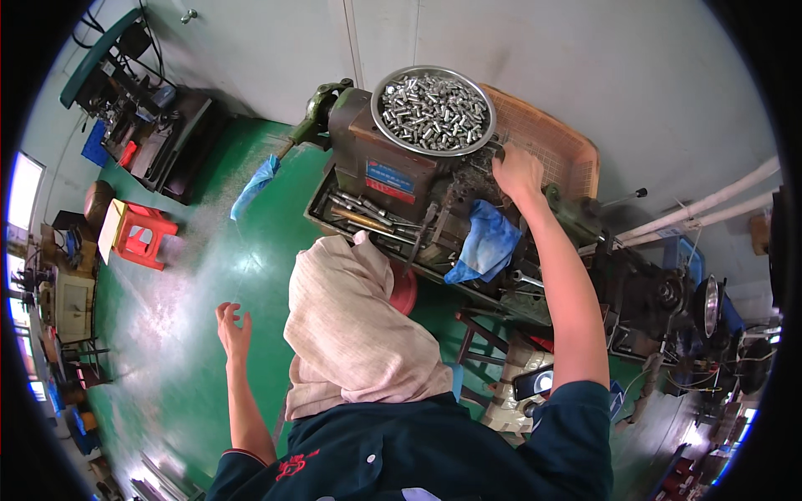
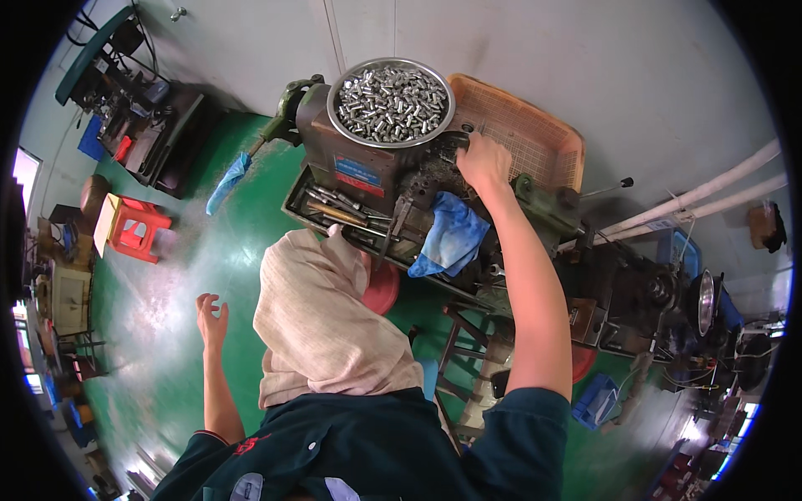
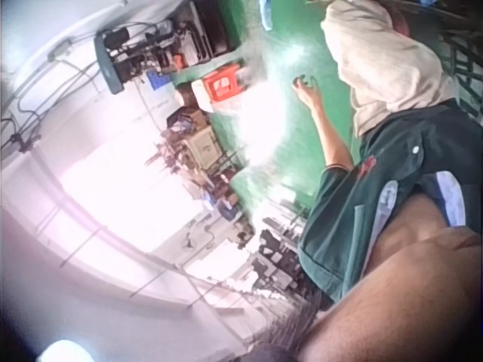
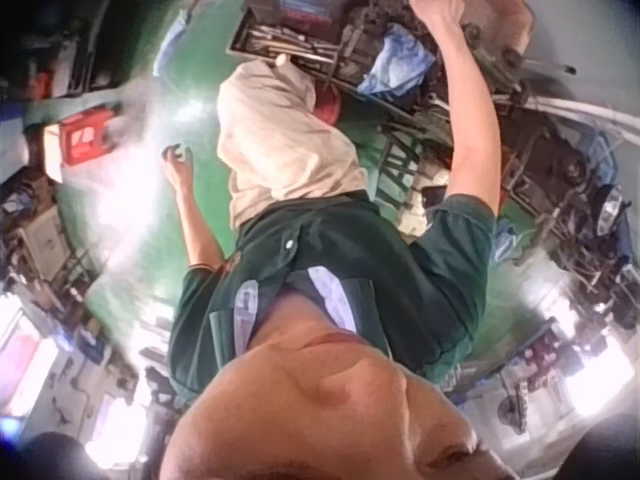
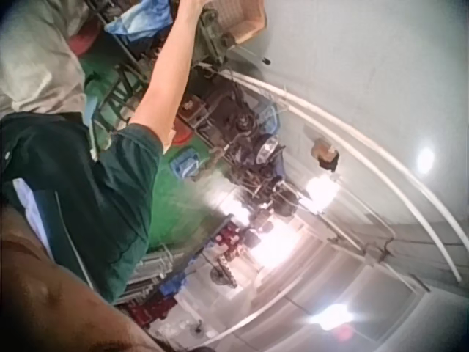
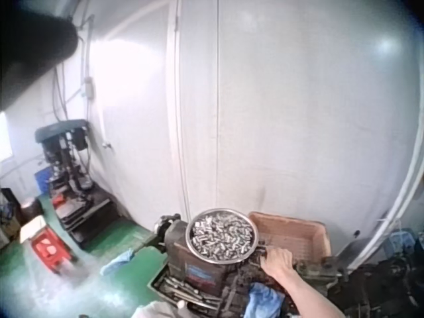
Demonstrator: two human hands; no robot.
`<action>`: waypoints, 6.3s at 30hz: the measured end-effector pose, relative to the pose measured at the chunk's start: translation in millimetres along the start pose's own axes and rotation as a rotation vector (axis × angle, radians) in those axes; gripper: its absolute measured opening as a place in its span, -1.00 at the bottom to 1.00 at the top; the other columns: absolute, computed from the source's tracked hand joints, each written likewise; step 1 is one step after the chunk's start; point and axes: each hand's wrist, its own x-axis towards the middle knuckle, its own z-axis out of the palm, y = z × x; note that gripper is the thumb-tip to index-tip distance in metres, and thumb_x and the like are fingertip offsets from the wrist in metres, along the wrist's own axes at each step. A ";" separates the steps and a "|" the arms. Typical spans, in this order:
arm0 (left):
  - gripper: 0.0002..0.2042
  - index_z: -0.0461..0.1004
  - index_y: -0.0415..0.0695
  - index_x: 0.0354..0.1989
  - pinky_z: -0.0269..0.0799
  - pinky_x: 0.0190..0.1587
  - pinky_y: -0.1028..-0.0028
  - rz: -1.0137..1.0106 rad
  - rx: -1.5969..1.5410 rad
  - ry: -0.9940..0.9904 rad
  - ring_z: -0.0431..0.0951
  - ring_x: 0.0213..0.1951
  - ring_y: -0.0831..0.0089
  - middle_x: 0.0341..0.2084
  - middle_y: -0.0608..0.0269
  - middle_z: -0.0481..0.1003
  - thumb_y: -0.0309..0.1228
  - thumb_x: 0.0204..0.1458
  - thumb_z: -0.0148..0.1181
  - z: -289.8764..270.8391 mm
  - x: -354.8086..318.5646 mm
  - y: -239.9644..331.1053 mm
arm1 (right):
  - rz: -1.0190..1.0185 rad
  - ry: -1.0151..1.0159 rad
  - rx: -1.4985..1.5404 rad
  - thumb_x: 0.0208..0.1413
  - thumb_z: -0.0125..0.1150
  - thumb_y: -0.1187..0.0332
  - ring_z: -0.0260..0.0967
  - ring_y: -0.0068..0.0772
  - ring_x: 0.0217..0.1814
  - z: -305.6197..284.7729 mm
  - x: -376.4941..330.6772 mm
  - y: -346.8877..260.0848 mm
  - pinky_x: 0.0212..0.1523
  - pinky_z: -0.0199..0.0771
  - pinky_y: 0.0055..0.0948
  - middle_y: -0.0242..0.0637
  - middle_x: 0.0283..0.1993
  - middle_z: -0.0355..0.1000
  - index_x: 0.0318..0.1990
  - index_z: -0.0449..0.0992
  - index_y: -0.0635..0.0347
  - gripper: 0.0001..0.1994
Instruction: The person operates a lathe machine by inserting metal pins into the chuck and pulling the levers to shape them, occasionally wiping the machine components with a cloth.
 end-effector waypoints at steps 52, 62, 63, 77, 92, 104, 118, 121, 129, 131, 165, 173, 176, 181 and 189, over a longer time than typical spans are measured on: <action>-0.81 0.31 -0.18 -0.39 0.30 -0.45 0.43 0.019 -0.037 0.006 0.35 -0.52 0.38 -0.30 0.16 0.28 -0.52 -0.26 0.07 -3.7 -11.9 -12.5 | -0.527 0.142 0.253 -0.22 0.08 0.41 0.15 -0.13 -0.18 -4.1 -33.4 21.4 -0.18 0.16 -0.27 -0.14 -0.29 0.24 -0.35 0.35 0.20 -0.80; -0.82 0.32 -0.19 -0.40 0.30 -0.46 0.47 0.030 -0.026 0.044 0.35 -0.52 0.40 -0.33 0.17 0.29 -0.53 -0.25 0.07 -10.4 -4.4 -10.9 | -0.108 -0.214 0.091 -0.01 -0.16 0.14 0.28 0.03 -0.27 29.1 34.5 31.6 -0.27 0.25 -0.13 0.03 -0.37 0.34 -0.40 0.33 0.31 -0.66; -0.82 0.32 -0.18 -0.40 0.30 -0.46 0.45 0.029 -0.021 0.032 0.35 -0.52 0.39 -0.33 0.17 0.29 -0.51 -0.26 0.07 -8.8 -4.9 -10.7 | -0.038 -0.291 0.075 -0.01 -0.17 0.13 0.28 0.02 -0.25 34.7 39.7 37.3 -0.27 0.26 -0.15 0.03 -0.36 0.34 -0.41 0.33 0.31 -0.65; -0.81 0.31 -0.17 -0.40 0.30 -0.46 0.43 -0.003 -0.007 0.014 0.35 -0.53 0.39 -0.33 0.19 0.29 -0.52 -0.27 0.07 -7.7 -17.0 -19.3 | -0.516 0.263 -0.056 -0.24 0.13 0.36 0.16 -0.14 -0.29 -3.8 -36.0 7.0 -0.29 0.18 -0.27 -0.15 -0.39 0.18 -0.39 0.27 0.25 -0.76; -0.82 0.32 -0.17 -0.42 0.30 -0.46 0.44 0.005 -0.026 0.060 0.35 -0.53 0.41 -0.33 0.18 0.29 -0.51 -0.28 0.08 -11.9 -19.0 -19.6 | 0.148 -0.244 0.034 -0.01 -0.18 0.14 0.28 -0.03 -0.16 15.2 23.7 5.4 -0.18 0.27 -0.16 -0.01 -0.26 0.34 -0.27 0.37 0.28 -0.64; -0.81 0.31 -0.18 -0.40 0.29 -0.46 0.44 0.002 -0.017 0.031 0.33 -0.53 0.39 -0.33 0.18 0.28 -0.52 -0.27 0.07 -13.0 -20.6 -23.3 | -0.388 0.145 -0.094 -0.24 0.12 0.33 0.25 -0.16 -0.35 -0.2 -14.3 -2.0 -0.37 0.26 -0.21 -0.18 -0.41 0.23 -0.41 0.28 0.21 -0.77; -0.81 0.32 -0.18 -0.40 0.29 -0.45 0.44 -0.043 -0.015 0.048 0.33 -0.53 0.40 -0.33 0.18 0.28 -0.51 -0.27 0.07 -15.6 -31.7 -32.7 | -0.099 0.027 -0.033 -0.09 -0.02 0.24 0.30 -0.07 -0.30 -2.0 -7.5 -5.9 -0.34 0.32 -0.19 -0.05 -0.42 0.32 -0.39 0.32 0.27 -0.76; -0.81 0.31 -0.18 -0.40 0.29 -0.45 0.44 -0.040 -0.029 0.046 0.33 -0.53 0.40 -0.33 0.18 0.28 -0.52 -0.27 0.07 -17.1 -30.4 -35.3 | -0.341 0.184 -0.097 -0.18 0.10 0.32 0.29 -0.11 -0.33 -8.5 -24.8 0.4 -0.39 0.32 -0.21 -0.13 -0.46 0.26 -0.43 0.28 0.24 -0.79; -0.82 0.31 -0.19 -0.40 0.29 -0.44 0.45 -0.016 -0.012 0.036 0.33 -0.52 0.40 -0.33 0.19 0.28 -0.53 -0.26 0.06 -15.7 -20.8 -30.2 | -0.005 0.054 -0.005 -0.10 0.00 0.27 0.33 -0.02 -0.40 -7.0 2.9 -1.6 -0.39 0.32 -0.15 -0.05 -0.46 0.35 -0.42 0.28 0.24 -0.79; -0.82 0.31 -0.19 -0.40 0.29 -0.44 0.45 -0.009 -0.023 0.038 0.33 -0.52 0.40 -0.33 0.19 0.28 -0.52 -0.26 0.06 -17.1 -18.9 -23.8 | 0.020 0.028 -0.005 -0.04 -0.10 0.24 0.34 -0.01 -0.35 -6.0 14.3 5.3 -0.34 0.32 -0.15 -0.03 -0.45 0.37 -0.41 0.27 0.25 -0.77; -0.83 0.31 -0.19 -0.40 0.29 -0.43 0.44 0.082 -0.022 -0.024 0.33 -0.53 0.39 -0.32 0.19 0.28 -0.54 -0.24 0.05 -8.1 -12.4 -23.4 | 0.124 0.372 0.464 -0.04 -0.01 0.27 0.32 -0.13 -0.41 -78.4 -127.3 69.0 -0.38 0.28 -0.36 -0.09 -0.45 0.34 -0.40 0.34 0.29 -0.77; -0.83 0.31 -0.23 -0.39 0.31 -0.46 0.51 0.133 0.025 -0.030 0.36 -0.54 0.43 -0.34 0.17 0.28 -0.58 -0.23 0.05 -7.2 -1.5 -11.9 | 1.305 0.690 1.166 0.05 -0.14 0.14 0.23 -0.39 -0.17 34.1 -206.8 131.1 -0.18 0.23 -0.43 -0.19 -0.14 0.27 -0.08 0.19 0.37 -0.57; -0.84 0.31 -0.23 -0.40 0.31 -0.46 0.51 0.159 0.015 -0.029 0.37 -0.55 0.44 -0.33 0.18 0.28 -0.57 -0.23 0.05 -8.9 -0.6 -11.5 | 1.408 0.548 1.477 0.01 -0.09 0.08 0.24 -0.33 -0.23 62.3 -201.3 142.7 -0.16 0.26 -0.33 -0.16 -0.17 0.25 -0.12 0.22 0.28 -0.56; -0.83 0.31 -0.21 -0.40 0.28 -0.43 0.45 0.109 -0.022 -0.044 0.32 -0.52 0.40 -0.33 0.18 0.28 -0.54 -0.24 0.05 -8.1 -5.3 -14.8 | 1.354 0.288 1.809 -0.04 -0.06 0.35 0.24 -0.34 -0.31 100.6 -207.9 164.1 -0.18 0.30 -0.28 -0.23 -0.33 0.26 -0.26 0.26 0.16 -0.82; -0.83 0.31 -0.21 -0.39 0.29 -0.45 0.47 0.129 -0.018 -0.052 0.32 -0.51 0.40 -0.33 0.17 0.28 -0.55 -0.24 0.06 -9.3 -7.0 -16.9 | 1.297 0.378 1.361 -0.14 -0.05 0.52 0.26 -0.46 -0.33 81.8 -218.1 136.4 -0.27 0.27 -0.42 -0.38 -0.37 0.25 -0.31 0.25 0.11 -0.82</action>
